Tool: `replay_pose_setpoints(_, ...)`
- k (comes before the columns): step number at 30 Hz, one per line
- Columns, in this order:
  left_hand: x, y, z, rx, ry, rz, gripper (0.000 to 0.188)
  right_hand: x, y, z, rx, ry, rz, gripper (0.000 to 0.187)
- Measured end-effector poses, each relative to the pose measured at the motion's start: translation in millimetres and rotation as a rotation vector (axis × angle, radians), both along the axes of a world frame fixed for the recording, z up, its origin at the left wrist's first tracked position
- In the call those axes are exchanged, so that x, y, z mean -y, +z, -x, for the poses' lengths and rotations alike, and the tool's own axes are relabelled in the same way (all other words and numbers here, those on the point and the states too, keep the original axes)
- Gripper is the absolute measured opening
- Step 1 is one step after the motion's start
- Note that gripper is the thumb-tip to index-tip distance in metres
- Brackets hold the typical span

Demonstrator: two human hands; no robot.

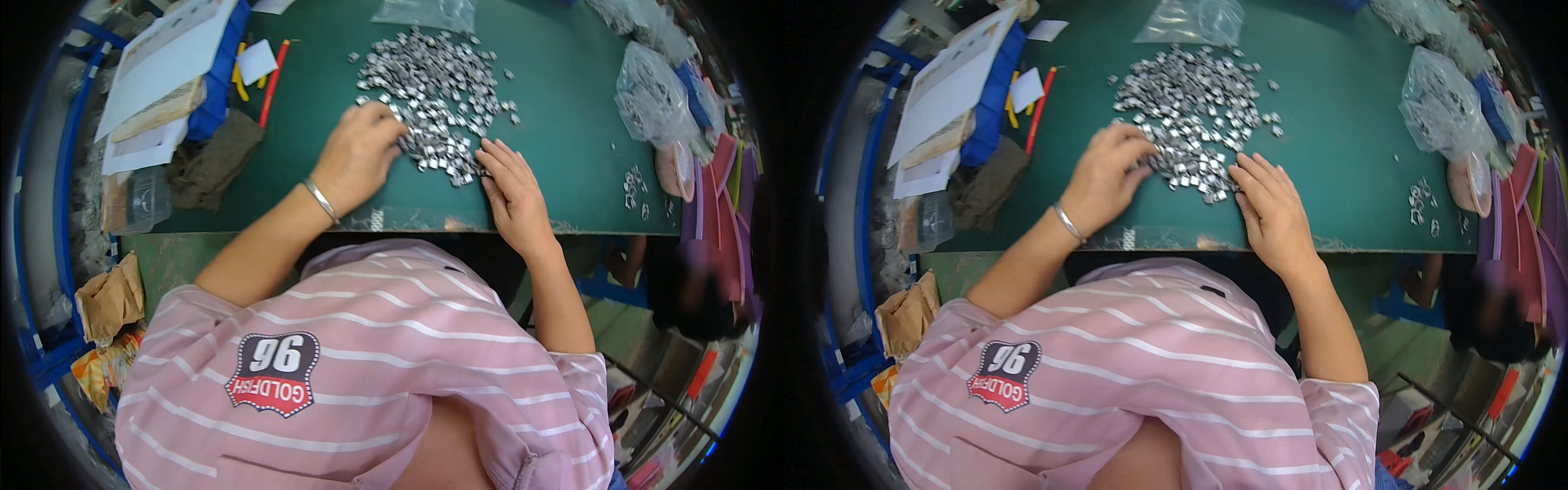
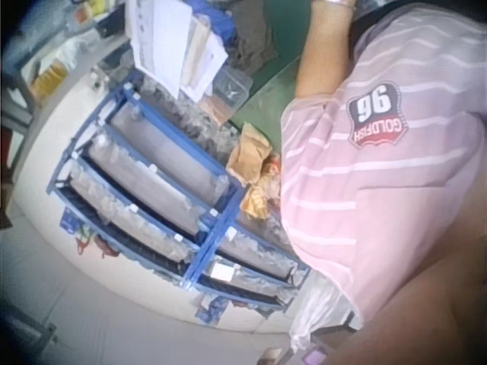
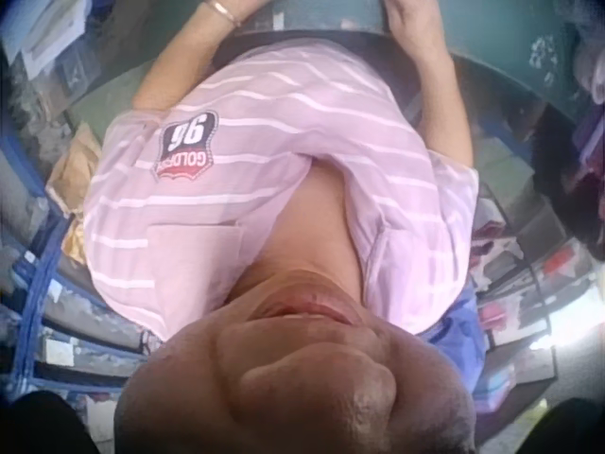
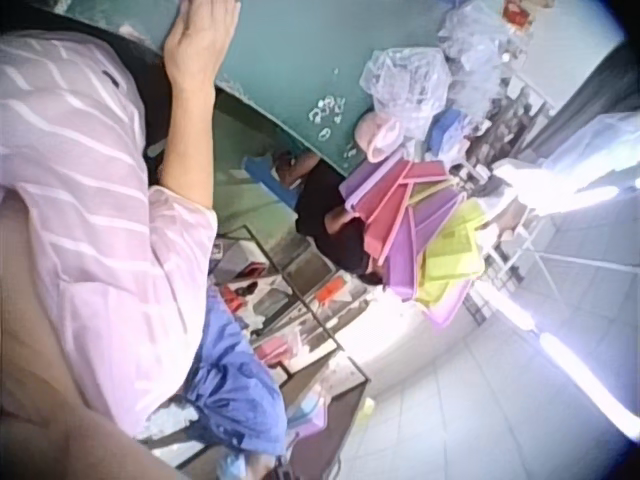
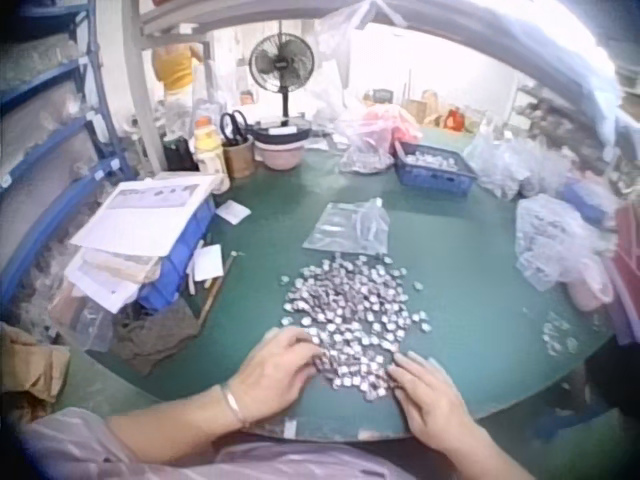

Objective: The person picks up small metal components from a pile on a green table, sorts through them, and places several items into clear plastic bags.

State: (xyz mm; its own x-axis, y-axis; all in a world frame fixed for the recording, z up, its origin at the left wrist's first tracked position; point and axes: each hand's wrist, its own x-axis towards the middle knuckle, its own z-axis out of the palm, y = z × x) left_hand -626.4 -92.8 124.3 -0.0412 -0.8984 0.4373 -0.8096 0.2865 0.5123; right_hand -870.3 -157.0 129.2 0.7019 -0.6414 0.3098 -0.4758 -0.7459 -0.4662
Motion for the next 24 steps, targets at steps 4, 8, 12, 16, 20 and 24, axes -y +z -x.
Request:
replay_pose_setpoints(4, 8, 13, 18, -0.002, -0.117, 0.067, 0.021, -2, -2, 18, 0.192, -0.175, -0.021, 0.022)
replay_pose_setpoints(8, 15, 5, 31, 0.095, -0.172, -0.012, 0.018, 0, -1, 28, 0.201, -0.283, -0.050, 0.014)
replay_pose_setpoints(12, 26, 3, 21, 0.185, -0.018, 0.017, 0.017, -6, 0, 15, 0.215, -0.233, -0.099, 0.013)
replay_pose_setpoints(16, 24, 7, 36, 0.031, -0.161, 0.075, 0.016, -8, -5, -1, 0.198, -0.224, -0.044, 0.015)
replay_pose_setpoints(20, 26, 1, 60, -0.004, -0.257, 0.017, 0.019, -6, -1, -2, 0.123, -0.187, 0.021, 0.018)
replay_pose_setpoints(24, 34, -1, 61, -0.007, -0.220, 0.003, 0.016, -4, -6, 4, 0.164, -0.185, 0.079, 0.017)
